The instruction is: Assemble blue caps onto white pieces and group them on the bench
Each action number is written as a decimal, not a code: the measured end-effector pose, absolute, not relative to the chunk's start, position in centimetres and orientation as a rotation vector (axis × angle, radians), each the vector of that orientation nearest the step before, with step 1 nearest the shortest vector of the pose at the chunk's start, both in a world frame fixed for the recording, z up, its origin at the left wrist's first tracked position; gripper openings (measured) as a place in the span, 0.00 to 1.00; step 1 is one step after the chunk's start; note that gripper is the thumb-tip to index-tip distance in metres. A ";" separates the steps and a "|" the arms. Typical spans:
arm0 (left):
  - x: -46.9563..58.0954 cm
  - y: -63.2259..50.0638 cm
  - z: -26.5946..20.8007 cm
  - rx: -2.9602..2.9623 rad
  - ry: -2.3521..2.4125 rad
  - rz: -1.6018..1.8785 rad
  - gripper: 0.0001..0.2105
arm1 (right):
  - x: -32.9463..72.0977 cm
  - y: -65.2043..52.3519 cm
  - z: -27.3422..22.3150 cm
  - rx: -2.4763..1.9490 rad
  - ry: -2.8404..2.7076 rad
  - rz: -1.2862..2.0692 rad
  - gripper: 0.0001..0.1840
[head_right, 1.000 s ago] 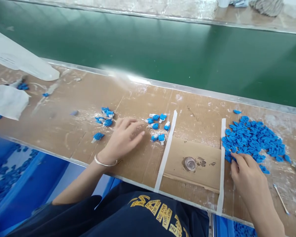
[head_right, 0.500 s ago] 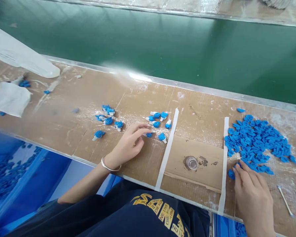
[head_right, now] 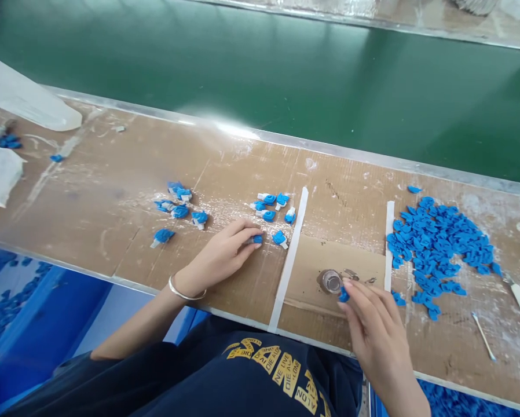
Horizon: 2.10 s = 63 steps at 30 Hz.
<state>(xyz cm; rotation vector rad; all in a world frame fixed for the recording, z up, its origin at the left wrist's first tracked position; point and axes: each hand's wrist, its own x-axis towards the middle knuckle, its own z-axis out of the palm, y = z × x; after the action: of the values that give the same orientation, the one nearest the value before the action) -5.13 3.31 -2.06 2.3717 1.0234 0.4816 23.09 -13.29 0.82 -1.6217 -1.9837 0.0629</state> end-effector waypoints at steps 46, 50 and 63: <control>2.6 -6.5 0.1 0.685 0.573 0.618 0.10 | 16.7 -16.3 -0.5 -1.461 -1.664 0.313 0.19; -0.3 -5.0 0.0 1.426 0.706 0.883 0.07 | 21.6 -16.9 -1.0 -1.770 -1.761 -0.193 0.16; -5.5 0.9 -2.4 2.652 1.459 0.857 0.16 | 28.7 -17.8 -3.4 -2.072 -1.855 -0.360 0.19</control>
<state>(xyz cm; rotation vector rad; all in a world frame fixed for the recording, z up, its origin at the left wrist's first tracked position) -5.47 0.91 -2.37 2.6524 1.4590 0.8567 28.73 -17.81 -3.36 -2.0721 -1.8549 -0.3603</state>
